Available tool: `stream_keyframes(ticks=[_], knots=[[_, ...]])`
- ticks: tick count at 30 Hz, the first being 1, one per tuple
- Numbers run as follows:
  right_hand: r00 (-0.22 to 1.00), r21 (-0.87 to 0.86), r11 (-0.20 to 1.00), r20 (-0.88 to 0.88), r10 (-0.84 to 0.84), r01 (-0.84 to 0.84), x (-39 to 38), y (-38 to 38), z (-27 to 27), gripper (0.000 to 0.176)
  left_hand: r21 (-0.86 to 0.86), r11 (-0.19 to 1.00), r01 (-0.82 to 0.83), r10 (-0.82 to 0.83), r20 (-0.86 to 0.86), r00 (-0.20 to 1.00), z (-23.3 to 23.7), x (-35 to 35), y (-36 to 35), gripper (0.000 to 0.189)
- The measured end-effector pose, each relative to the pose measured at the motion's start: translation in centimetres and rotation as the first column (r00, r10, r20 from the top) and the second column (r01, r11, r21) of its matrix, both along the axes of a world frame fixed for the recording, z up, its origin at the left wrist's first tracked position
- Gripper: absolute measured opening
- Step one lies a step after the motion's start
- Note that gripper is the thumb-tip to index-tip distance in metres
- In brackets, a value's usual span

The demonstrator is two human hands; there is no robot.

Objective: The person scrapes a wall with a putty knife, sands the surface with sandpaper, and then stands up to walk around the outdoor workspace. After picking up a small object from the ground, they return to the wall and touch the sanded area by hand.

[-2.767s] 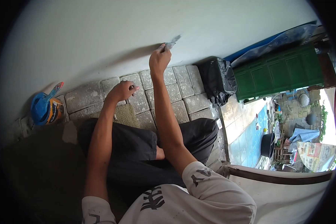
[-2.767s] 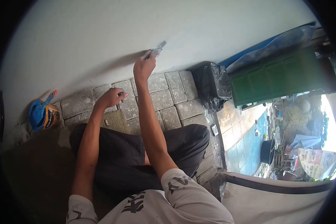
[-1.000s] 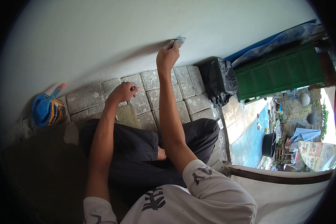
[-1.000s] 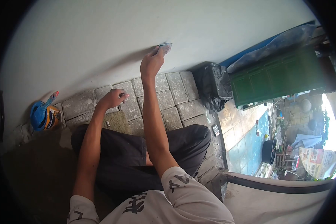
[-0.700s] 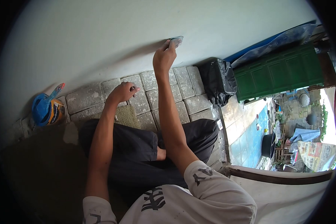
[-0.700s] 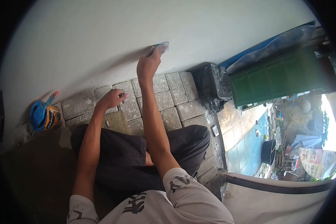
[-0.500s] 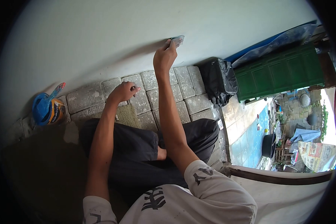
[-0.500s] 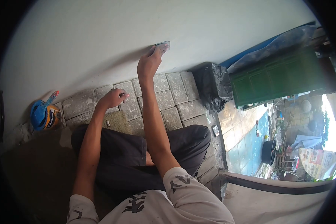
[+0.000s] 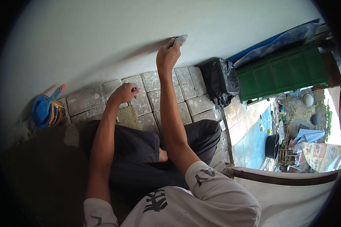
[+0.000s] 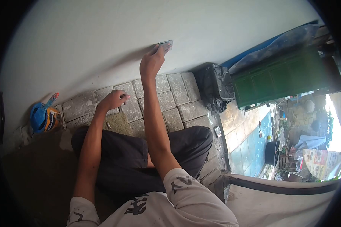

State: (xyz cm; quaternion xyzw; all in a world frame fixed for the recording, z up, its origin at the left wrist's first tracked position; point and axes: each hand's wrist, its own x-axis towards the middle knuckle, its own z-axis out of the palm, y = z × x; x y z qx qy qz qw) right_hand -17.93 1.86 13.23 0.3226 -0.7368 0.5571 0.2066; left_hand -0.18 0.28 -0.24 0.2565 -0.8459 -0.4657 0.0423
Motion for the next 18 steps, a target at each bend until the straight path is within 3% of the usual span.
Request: stream_keyframes(ticks=[1, 2, 4, 5, 7, 9, 12, 15, 18], knots=[[0.993, 0.001, 1.0, 0.114, 0.02, -0.02, 0.5, 0.5, 0.6, 0.032, 0.025, 1.0, -0.004, 0.004, 0.003, 1.0, -0.1, 0.0, 0.1, 0.042], [0.993, 0.0, 1.0, 0.119, 0.021, -0.021, 0.4, 0.1, 0.0, 0.032, 0.048, 0.999, -0.014, 0.014, 0.006, 1.0, -0.1, 0.1, 0.0, 0.041], [0.993, -0.014, 0.999, -0.104, -0.054, 0.053, 0.0, -1.2, -1.0, 0.033, 0.017, 1.0, -0.008, 0.008, -0.001, 1.0, -0.1, 0.2, -0.1, 0.041], [0.993, -0.017, 0.998, -0.102, -0.055, 0.053, -0.4, -1.1, -1.6, 0.033, -0.009, 1.0, 0.001, -0.001, -0.013, 1.0, -0.1, 0.1, -0.1, 0.041], [0.995, -0.001, 1.0, 0.102, 0.019, -0.019, -0.2, 0.4, -0.7, 0.033, 0.017, 1.0, 0.0, 0.0, -0.012, 1.0, 0.3, 0.3, 0.0, 0.041], [0.99, 0.031, 0.999, 0.14, 0.014, -0.018, 0.2, 0.4, -0.6, 0.032, 0.046, 0.999, -0.006, 0.007, -0.013, 1.0, 0.1, 0.4, 0.0, 0.042], [0.991, 0.038, 0.999, -0.13, -0.011, 0.016, -0.7, -0.3, -2.6, 0.031, -0.005, 1.0, 0.01, -0.01, -0.02, 1.0, -0.6, 0.1, 0.0, 0.042], [0.99, -0.008, 0.999, -0.134, -0.032, 0.032, -1.1, -0.6, -3.5, 0.031, 0.042, 0.999, -0.003, 0.003, 0.002, 1.0, -0.2, 0.3, -0.2, 0.042], [0.995, 0.019, 1.0, -0.102, -0.005, 0.007, -0.8, -0.5, -3.7, 0.031, -0.033, 0.999, 0.011, -0.011, -0.004, 1.0, -0.2, 0.2, 0.0, 0.041]])
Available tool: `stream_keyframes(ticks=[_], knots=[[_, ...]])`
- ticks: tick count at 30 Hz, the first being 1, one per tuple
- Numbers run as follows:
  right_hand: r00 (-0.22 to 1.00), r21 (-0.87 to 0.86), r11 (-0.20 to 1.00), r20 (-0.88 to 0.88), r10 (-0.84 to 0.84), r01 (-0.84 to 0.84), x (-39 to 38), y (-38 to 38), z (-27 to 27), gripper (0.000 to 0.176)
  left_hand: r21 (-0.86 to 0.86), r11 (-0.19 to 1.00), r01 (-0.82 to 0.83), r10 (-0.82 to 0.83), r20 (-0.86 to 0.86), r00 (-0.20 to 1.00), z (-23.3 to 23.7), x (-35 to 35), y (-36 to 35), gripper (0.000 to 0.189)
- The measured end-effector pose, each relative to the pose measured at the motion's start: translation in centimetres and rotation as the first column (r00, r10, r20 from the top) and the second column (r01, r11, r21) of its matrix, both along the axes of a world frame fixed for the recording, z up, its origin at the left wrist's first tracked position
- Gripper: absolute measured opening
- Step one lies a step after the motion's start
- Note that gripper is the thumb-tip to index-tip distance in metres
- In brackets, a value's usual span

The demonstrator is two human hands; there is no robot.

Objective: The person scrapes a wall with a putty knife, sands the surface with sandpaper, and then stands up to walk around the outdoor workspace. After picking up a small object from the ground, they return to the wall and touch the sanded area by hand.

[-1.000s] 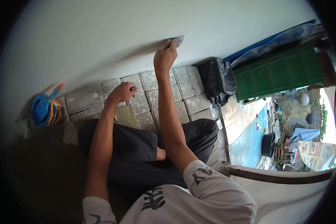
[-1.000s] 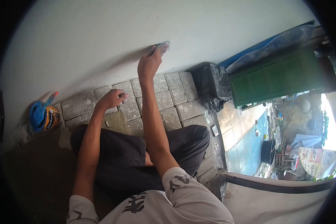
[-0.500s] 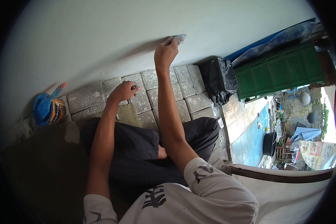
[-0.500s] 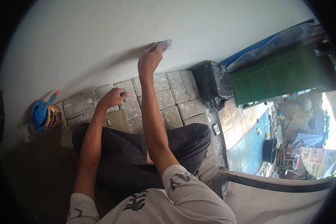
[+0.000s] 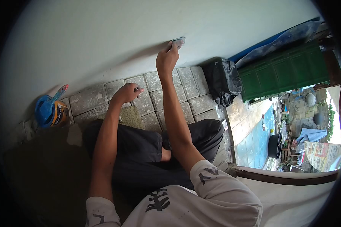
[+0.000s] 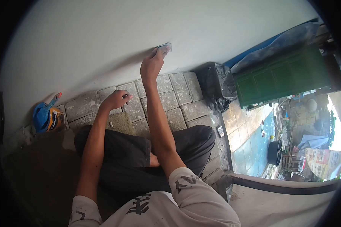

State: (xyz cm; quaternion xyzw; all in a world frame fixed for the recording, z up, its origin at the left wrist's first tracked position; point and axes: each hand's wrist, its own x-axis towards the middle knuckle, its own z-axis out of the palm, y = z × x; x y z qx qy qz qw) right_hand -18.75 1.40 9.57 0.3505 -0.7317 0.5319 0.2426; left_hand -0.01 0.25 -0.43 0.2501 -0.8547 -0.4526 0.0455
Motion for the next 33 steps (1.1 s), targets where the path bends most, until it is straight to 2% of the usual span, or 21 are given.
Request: stream_keyframes(ticks=[1, 3, 5, 7, 9, 11, 13, 15, 16, 17, 19, 21, 23, 25, 28, 30, 33], knots=[[1.0, -0.001, 1.0, -0.001, -0.004, 0.004, 0.5, 0.6, 0.8, 0.031, 0.041, 0.999, 0.006, -0.006, -0.001, 1.0, 0.5, 0.1, 0.1, 0.041], [0.972, 0.072, 0.996, 0.233, 0.031, -0.049, 1.6, 1.1, 2.0, 0.033, 0.075, 0.997, 0.0, 0.0, -0.002, 1.0, 0.7, 0.3, -0.1, 0.041], [0.983, 0.08, 0.996, 0.179, 0.03, -0.044, 1.9, 0.8, 2.0, 0.033, -0.008, 1.0, 0.006, -0.006, -0.01, 1.0, -0.2, 0.1, -0.3, 0.041], [0.992, 0.096, 0.995, 0.126, 0.009, -0.021, 2.0, 1.5, 1.9, 0.034, 0.046, 0.999, 0.004, -0.003, -0.016, 1.0, 0.1, 0.1, 0.0, 0.042], [0.971, 0.047, 0.999, 0.24, 0.009, -0.021, 2.2, 1.2, 2.4, 0.036, 0.089, 0.996, -0.012, 0.015, -0.024, 1.0, 0.2, 0.1, -0.2, 0.043], [0.961, 0.067, 0.995, 0.273, 0.048, -0.069, 2.7, 1.4, 2.9, 0.036, 0.018, 1.0, -0.002, 0.002, -0.018, 1.0, -0.3, 0.0, -0.3, 0.041], [0.949, 0.095, 0.99, 0.307, 0.07, -0.104, 2.2, 1.8, 2.2, 0.036, 0.05, 0.999, -0.006, 0.007, -0.019, 1.0, 0.1, 0.1, 0.0, 0.041], [0.974, 0.035, 0.999, 0.225, 0.026, -0.034, 1.7, 1.2, 1.7, 0.035, 0.075, 0.997, -0.022, 0.023, -0.021, 1.0, 0.4, 0.2, 0.0, 0.041], [0.974, 0.032, 0.999, 0.223, 0.034, -0.042, 1.8, 1.0, 1.7, 0.035, 0.034, 0.999, -0.021, 0.022, -0.026, 0.999, 0.4, 0.2, -0.2, 0.042], [0.978, 0.069, 0.996, 0.203, 0.042, -0.057, 1.8, 1.1, 1.5, 0.035, -0.003, 1.0, -0.016, 0.016, -0.029, 0.999, 0.3, 0.2, -0.1, 0.043], [0.983, 0.11, 0.992, 0.183, 0.034, -0.054, 1.5, 2.0, 1.0, 0.035, 0.044, 0.999, -0.004, 0.005, -0.027, 1.0, 0.3, 0.3, 0.2, 0.043], [0.947, 0.119, 0.99, 0.32, 0.033, -0.075, 1.6, 1.5, 1.0, 0.032, 0.075, 0.997, -0.006, 0.008, -0.031, 0.999, 0.7, 0.1, -0.2, 0.043], [0.945, 0.105, 0.989, 0.319, 0.068, -0.106, 2.0, 1.4, 0.7, 0.034, 0.022, 1.0, -0.016, 0.016, 0.004, 1.0, 0.7, 0.2, 0.0, 0.042], [0.872, 0.124, 0.986, 0.488, 0.036, -0.11, 1.5, 1.7, 0.3, 0.035, 0.032, 0.999, -0.006, 0.006, 0.007, 1.0, 0.4, 0.3, 0.1, 0.042], [0.911, 0.081, 0.993, 0.409, 0.045, -0.086, 0.9, 1.2, -1.2, 0.036, 0.047, 0.999, 0.0, -0.002, 0.039, 0.999, 1.0, 0.1, 0.0, 0.043], [0.901, 0.065, 0.995, 0.432, 0.038, -0.073, 0.0, 0.9, -1.8, 0.036, 0.062, 0.998, 0.001, -0.006, 0.078, 0.997, 1.0, 0.2, 0.3, 0.043], [0.881, 0.064, 0.994, 0.471, 0.046, -0.087, -0.3, 1.3, -2.0, 0.035, 0.038, 0.999, -0.021, 0.02, 0.021, 1.0, 0.7, 0.1, 0.0, 0.044]])
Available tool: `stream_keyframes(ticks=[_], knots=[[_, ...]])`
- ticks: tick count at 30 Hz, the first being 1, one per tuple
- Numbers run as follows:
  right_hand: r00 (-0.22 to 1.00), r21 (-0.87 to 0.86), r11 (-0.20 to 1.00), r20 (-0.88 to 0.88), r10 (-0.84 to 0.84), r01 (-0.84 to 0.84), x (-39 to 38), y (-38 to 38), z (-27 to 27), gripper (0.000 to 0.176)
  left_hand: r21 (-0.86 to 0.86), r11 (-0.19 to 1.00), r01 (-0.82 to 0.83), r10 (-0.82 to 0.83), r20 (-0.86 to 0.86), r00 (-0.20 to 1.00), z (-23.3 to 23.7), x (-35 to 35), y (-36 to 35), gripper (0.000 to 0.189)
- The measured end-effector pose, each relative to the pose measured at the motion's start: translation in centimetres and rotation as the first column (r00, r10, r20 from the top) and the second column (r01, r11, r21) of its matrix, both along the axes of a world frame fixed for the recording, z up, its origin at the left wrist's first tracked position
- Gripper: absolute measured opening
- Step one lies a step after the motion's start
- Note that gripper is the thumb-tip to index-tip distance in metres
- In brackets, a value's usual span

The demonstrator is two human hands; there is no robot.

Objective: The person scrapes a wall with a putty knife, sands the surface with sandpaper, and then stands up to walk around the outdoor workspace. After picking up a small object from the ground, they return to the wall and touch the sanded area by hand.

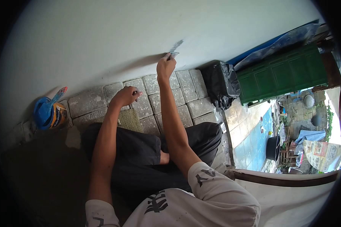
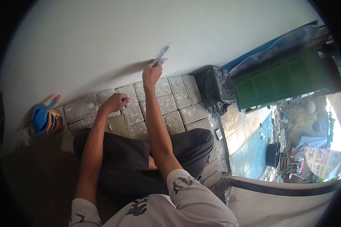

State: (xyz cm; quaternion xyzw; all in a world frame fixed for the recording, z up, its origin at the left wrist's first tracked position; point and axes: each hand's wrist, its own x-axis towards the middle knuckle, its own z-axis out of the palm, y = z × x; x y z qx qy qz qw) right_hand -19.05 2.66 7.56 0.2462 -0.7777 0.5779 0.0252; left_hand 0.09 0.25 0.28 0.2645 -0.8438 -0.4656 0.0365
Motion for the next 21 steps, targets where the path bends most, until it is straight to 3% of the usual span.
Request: stream_keyframes(ticks=[2, 4, 8, 11, 15, 17, 21], knots=[[1.0, 0.029, 0.999, 0.019, 0.025, -0.026, 0.4, 0.0, 0.2, 0.035, -0.008, 1.0, 0.014, -0.014, 0.03, 0.999, -0.3, -0.1, 0.0, 0.044], [0.993, -0.04, 0.998, -0.109, -0.043, 0.039, 0.5, -0.2, -0.3, 0.038, 0.02, 0.999, 0.025, -0.025, 0.026, 0.999, -0.3, -0.1, 0.4, 0.044], [0.999, 0.05, 0.999, -0.026, 0.022, -0.021, 1.3, 0.0, 0.8, 0.034, 0.004, 0.999, 0.043, -0.043, 0.011, 0.999, -1.2, -0.1, -0.3, 0.045], [0.999, 0.025, 0.999, -0.043, -0.026, 0.027, -0.1, -0.7, -1.3, 0.034, 0.018, 0.999, 0.049, -0.048, -0.01, 0.999, -0.9, -0.1, -0.1, 0.046], [0.999, 0.048, 0.998, -0.034, 0.031, -0.029, 1.2, -0.2, -0.1, 0.034, -0.009, 0.999, 0.034, -0.033, 0.011, 0.999, -1.3, 0.0, 0.0, 0.045], [0.991, -0.023, 0.996, -0.103, -0.09, 0.088, 0.2, -1.1, -1.6, 0.038, 0.053, 0.998, 0.034, -0.033, -0.01, 0.999, -0.5, 0.0, 0.1, 0.045], [0.996, 0.033, 0.999, -0.088, 0.003, 0.0, 1.0, -0.4, -1.0, 0.038, -0.011, 0.999, 0.041, -0.041, 0.016, 0.999, -0.6, -0.1, 0.1, 0.044]])
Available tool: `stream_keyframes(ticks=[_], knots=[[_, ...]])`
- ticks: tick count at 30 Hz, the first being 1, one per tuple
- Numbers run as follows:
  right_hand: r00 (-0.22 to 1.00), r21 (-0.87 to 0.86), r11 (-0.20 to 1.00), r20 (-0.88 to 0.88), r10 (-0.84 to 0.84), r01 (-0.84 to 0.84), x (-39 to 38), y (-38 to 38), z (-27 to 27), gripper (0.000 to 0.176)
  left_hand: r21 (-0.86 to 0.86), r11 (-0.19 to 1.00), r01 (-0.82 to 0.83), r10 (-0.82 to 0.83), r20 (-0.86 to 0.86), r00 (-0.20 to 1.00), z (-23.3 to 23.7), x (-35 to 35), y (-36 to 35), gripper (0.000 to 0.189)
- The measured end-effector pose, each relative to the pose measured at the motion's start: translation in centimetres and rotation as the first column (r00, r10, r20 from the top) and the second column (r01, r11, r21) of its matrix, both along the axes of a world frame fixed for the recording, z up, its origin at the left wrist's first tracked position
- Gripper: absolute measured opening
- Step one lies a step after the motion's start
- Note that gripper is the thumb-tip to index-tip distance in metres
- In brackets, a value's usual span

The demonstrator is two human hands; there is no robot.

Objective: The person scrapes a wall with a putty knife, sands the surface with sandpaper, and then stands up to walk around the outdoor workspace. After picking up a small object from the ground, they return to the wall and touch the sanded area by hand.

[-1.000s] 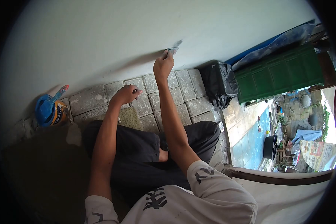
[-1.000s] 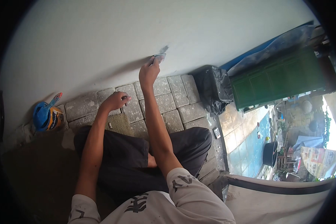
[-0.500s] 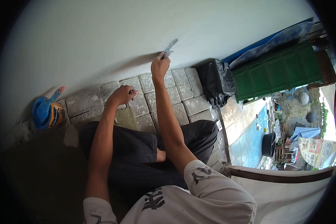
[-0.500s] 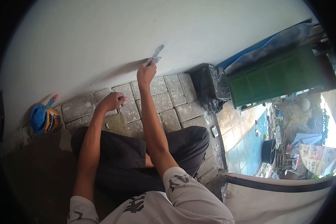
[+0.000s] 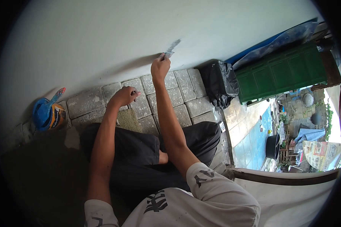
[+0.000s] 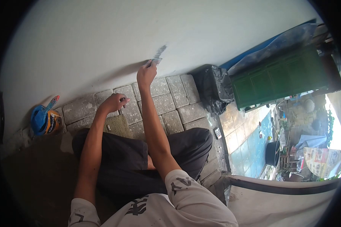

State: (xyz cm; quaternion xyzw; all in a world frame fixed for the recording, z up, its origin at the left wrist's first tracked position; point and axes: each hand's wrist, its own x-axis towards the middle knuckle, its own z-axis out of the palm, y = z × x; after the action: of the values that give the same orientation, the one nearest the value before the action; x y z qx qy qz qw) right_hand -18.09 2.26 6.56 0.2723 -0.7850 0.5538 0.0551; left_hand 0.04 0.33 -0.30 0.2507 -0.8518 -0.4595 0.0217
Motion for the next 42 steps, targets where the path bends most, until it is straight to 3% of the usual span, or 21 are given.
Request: stream_keyframes(ticks=[2, 6, 8, 12, 15, 17, 20, 27, 30, 33, 35, 38, 42], knots=[[0.996, -0.049, 0.995, -0.026, -0.083, 0.081, -1.0, -0.7, -1.5, 0.038, 0.048, 0.999, 0.003, -0.003, 0.002, 1.0, 0.6, 0.0, 0.0, 0.045], [0.998, 0.031, 1.0, 0.063, 0.006, -0.008, 0.0, 0.2, 0.0, 0.038, -0.002, 1.0, -0.004, 0.004, 0.012, 1.0, 1.0, 0.2, 0.1, 0.043], [0.997, -0.053, 0.997, -0.044, -0.065, 0.063, -1.2, -0.5, -2.0, 0.038, 0.02, 1.0, 0.001, -0.001, 0.004, 1.0, 1.2, 0.1, 0.1, 0.043], [0.999, 0.03, 0.999, 0.038, 0.021, -0.022, 0.0, 0.1, -0.1, 0.038, -0.015, 0.999, -0.035, 0.035, 0.048, 0.998, 1.0, 0.1, 0.0, 0.042], [0.996, 0.001, 0.998, -0.054, -0.067, 0.067, -0.8, -0.1, -1.2, 0.038, -0.003, 1.0, 0.027, -0.026, 0.013, 1.0, 0.9, -0.2, -0.2, 0.043], [1.0, 0.014, 1.0, -0.012, 0.017, -0.017, -0.1, 0.3, -0.5, 0.037, 0.025, 0.999, -0.04, 0.038, 0.065, 0.997, 1.3, 0.0, 0.1, 0.043], [0.999, 0.013, 0.999, -0.022, -0.049, 0.049, -0.5, 0.0, -1.4, 0.036, -0.004, 0.999, 0.032, -0.032, 0.012, 0.999, 0.3, -0.1, -0.2, 0.044], [0.999, 0.018, 0.999, -0.01, -0.037, 0.037, -0.9, 0.4, -0.8, 0.036, 0.015, 1.0, -0.005, 0.004, 0.035, 0.999, 0.9, 0.0, 0.1, 0.045], [0.998, 0.027, 0.998, 0.022, 0.053, -0.054, -0.5, 0.2, -0.1, 0.033, 0.012, 1.0, -0.012, 0.011, 0.066, 0.998, 1.2, 0.1, -0.3, 0.042], [0.995, -0.012, 0.999, -0.091, -0.048, 0.047, -1.3, 0.4, -1.4, 0.037, -0.028, 0.999, 0.032, -0.032, -0.006, 0.999, 0.2, -0.3, 0.0, 0.044], [0.994, 0.043, 0.996, 0.08, 0.078, -0.082, -0.3, 0.9, 0.3, 0.032, -0.021, 1.0, -0.02, 0.021, 0.064, 0.998, 1.3, 0.1, 0.1, 0.044], [0.999, 0.043, 0.998, 0.002, 0.038, -0.038, -1.0, 0.3, -1.7, 0.032, 0.018, 1.0, 0.005, -0.005, 0.03, 1.0, 0.0, -0.1, -0.2, 0.045], [0.996, 0.051, 0.997, 0.066, 0.053, -0.056, -0.3, 0.6, -0.8, 0.033, 0.007, 1.0, -0.015, 0.015, 0.071, 0.997, 0.5, 0.0, -0.2, 0.045]])
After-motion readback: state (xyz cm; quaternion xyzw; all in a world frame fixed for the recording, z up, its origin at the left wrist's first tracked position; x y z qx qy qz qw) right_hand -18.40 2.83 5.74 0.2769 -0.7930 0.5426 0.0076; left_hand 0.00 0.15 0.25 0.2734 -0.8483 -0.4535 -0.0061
